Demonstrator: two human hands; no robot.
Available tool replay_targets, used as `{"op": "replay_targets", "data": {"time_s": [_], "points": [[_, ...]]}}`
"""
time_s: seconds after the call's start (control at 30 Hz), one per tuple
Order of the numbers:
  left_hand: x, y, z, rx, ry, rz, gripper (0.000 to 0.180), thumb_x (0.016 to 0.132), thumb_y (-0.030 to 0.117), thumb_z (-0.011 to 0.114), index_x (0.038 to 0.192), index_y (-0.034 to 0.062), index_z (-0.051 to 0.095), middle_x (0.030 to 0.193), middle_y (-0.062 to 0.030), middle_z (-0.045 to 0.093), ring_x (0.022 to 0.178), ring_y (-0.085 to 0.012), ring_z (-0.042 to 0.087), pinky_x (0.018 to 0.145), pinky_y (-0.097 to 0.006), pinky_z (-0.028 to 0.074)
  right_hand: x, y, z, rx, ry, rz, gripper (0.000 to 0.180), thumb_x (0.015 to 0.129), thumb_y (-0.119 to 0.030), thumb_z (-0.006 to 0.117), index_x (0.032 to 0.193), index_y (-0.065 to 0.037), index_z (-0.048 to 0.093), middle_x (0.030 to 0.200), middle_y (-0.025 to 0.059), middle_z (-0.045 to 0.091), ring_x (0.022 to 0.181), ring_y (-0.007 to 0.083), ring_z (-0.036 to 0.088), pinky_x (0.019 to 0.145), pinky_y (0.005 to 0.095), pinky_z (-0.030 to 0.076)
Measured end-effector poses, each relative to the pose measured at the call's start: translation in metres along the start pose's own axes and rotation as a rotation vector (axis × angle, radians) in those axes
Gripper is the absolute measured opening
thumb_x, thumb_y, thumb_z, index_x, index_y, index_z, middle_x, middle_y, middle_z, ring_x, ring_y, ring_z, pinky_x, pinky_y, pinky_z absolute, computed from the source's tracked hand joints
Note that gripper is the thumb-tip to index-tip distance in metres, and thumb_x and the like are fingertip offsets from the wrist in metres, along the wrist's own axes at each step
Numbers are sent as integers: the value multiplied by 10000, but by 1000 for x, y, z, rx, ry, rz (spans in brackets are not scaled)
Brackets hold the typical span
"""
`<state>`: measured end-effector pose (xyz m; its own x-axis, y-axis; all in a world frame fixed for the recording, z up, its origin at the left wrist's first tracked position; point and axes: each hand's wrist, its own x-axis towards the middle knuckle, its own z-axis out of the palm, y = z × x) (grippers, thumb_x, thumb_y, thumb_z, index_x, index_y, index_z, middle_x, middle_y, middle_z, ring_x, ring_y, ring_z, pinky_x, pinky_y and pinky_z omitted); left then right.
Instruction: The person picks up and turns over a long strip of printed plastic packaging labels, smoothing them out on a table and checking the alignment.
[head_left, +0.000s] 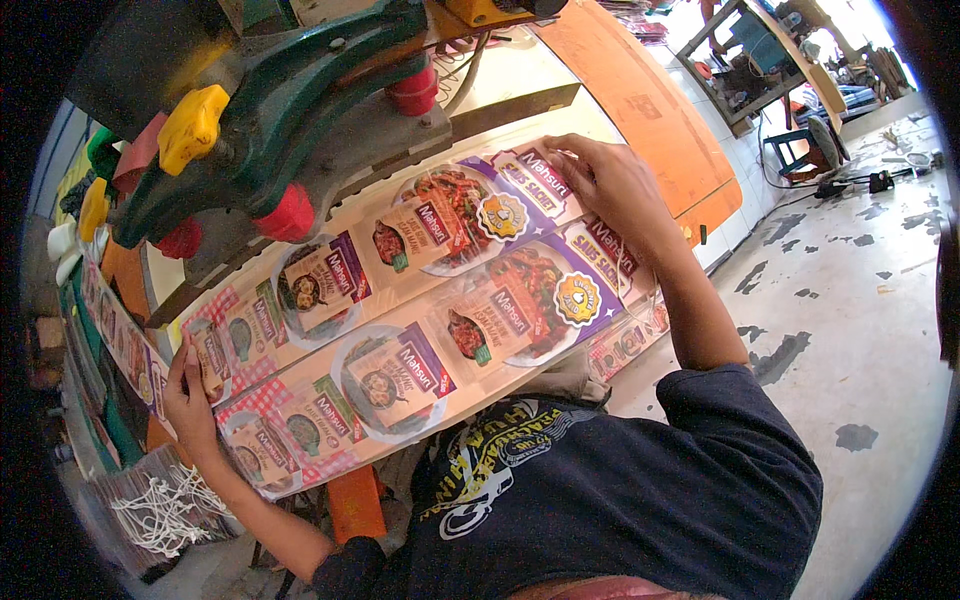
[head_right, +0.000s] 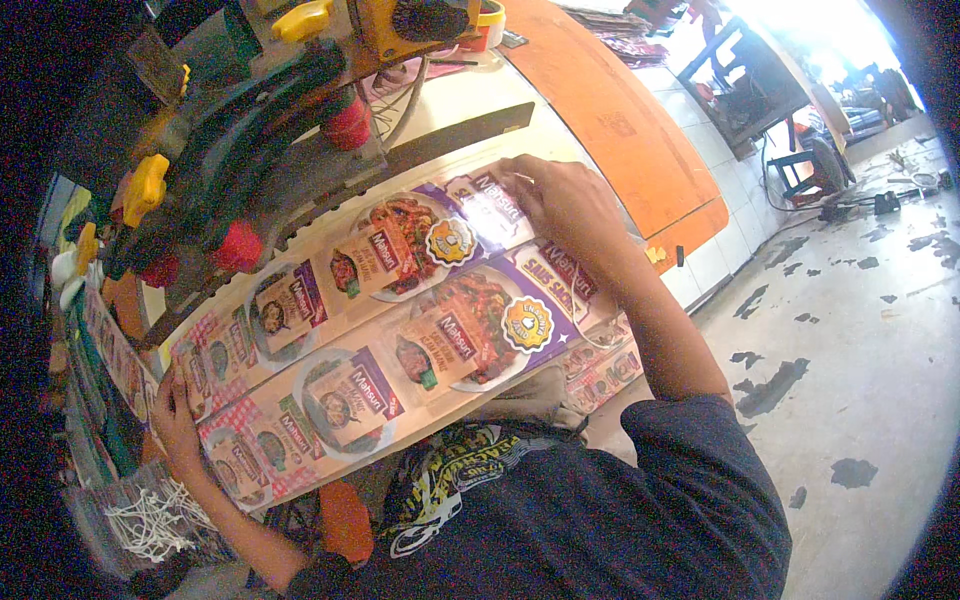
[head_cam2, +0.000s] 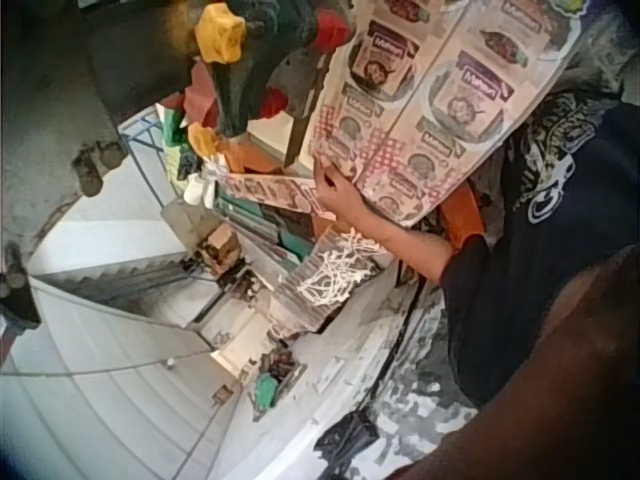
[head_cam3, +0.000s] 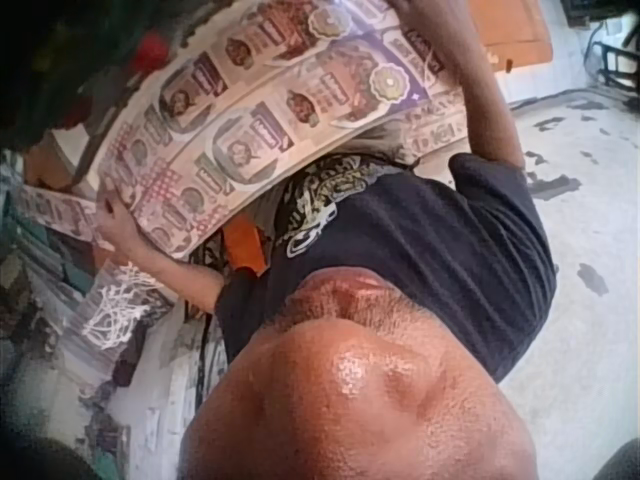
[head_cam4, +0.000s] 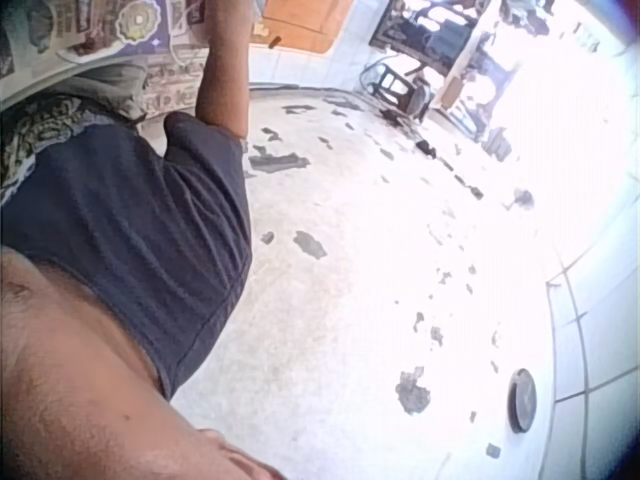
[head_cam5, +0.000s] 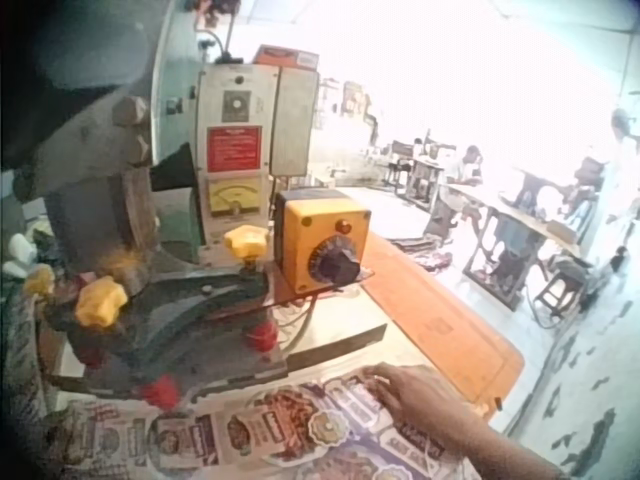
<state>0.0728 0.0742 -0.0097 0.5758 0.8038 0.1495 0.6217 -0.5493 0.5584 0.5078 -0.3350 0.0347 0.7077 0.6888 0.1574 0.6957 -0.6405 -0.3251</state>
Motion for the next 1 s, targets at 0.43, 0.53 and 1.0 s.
{"op": "replay_targets", "data": {"time_s": [0.43,0.53,1.0], "points": [[-3,15,-2,-33,-25,5,379,1058,258,538,1350,32,625,1098,-58,721,717,-68,508,586,-239,436,3,-1,2,85,-7,55,307,958,-277,597,1229,-173,699,989,207,717,920,394,681,822,492,519],[-4,22,3,-168,-7,-40,394,1059,273,535,1349,21,621,1121,-75,722,756,-68,540,578,-234,444,2,5,7,89,17,52,306,958,-296,604,1221,-174,703,984,205,717,919,398,678,828,491,515],[0,30,2,-52,-42,-115,379,1057,287,538,1365,87,631,1060,-56,720,678,-53,466,584,-224,401,2,7,10,226,52,94,333,995,-301,625,1212,-62,707,908,191,729,789,246,689,771,355,517]]}}
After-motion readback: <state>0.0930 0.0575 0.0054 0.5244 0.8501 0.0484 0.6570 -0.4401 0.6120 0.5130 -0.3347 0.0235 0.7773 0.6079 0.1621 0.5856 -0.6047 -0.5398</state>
